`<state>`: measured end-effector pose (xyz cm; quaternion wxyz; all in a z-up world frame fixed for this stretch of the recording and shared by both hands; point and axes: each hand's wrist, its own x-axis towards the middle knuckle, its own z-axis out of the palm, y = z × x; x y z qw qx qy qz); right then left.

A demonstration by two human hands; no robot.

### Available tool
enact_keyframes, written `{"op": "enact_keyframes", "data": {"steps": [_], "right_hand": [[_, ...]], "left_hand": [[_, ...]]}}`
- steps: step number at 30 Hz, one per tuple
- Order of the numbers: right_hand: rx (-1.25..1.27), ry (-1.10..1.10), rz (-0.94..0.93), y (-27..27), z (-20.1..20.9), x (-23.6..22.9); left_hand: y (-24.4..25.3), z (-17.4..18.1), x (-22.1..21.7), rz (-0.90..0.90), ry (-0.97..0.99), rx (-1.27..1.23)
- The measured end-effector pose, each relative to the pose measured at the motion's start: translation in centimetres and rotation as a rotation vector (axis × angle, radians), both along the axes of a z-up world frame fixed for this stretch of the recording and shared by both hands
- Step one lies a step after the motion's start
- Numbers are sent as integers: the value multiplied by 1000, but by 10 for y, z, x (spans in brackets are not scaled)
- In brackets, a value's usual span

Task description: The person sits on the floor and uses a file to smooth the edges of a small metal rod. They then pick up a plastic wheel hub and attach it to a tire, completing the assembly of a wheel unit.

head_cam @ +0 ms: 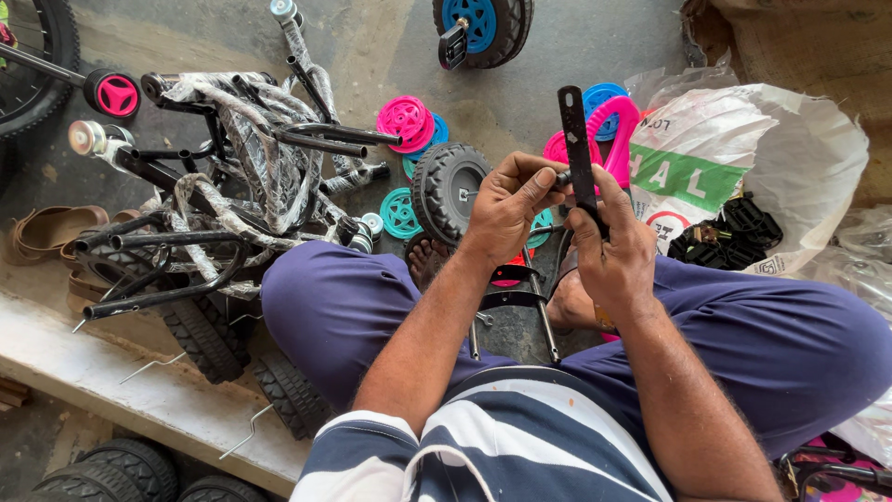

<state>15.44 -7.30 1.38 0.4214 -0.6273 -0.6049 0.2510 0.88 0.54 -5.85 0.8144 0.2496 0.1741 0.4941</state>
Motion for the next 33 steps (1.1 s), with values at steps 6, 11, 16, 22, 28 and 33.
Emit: {"op": "enact_keyframes", "data": {"steps": [6, 11, 16, 22, 28, 33], "right_hand": [[-10, -39, -11, 1, 2, -3], [45, -26, 5, 0, 6, -4], [-20, 6, 2, -1, 9, -3], [20, -15, 28, -1, 10, -4], [-3, -18, 39, 4, 13, -5], [-27, -34, 25, 4, 16, -5]], "left_hand": [[-2, 11, 0, -28, -12, 6], [-1, 7, -2, -10, -12, -1], [2, 1, -3, 10, -35, -65], [3, 2, -2, -7, -38, -66], [-1, 8, -2, -17, 24, -53], [-1, 5, -2, -4, 48, -33]]}}
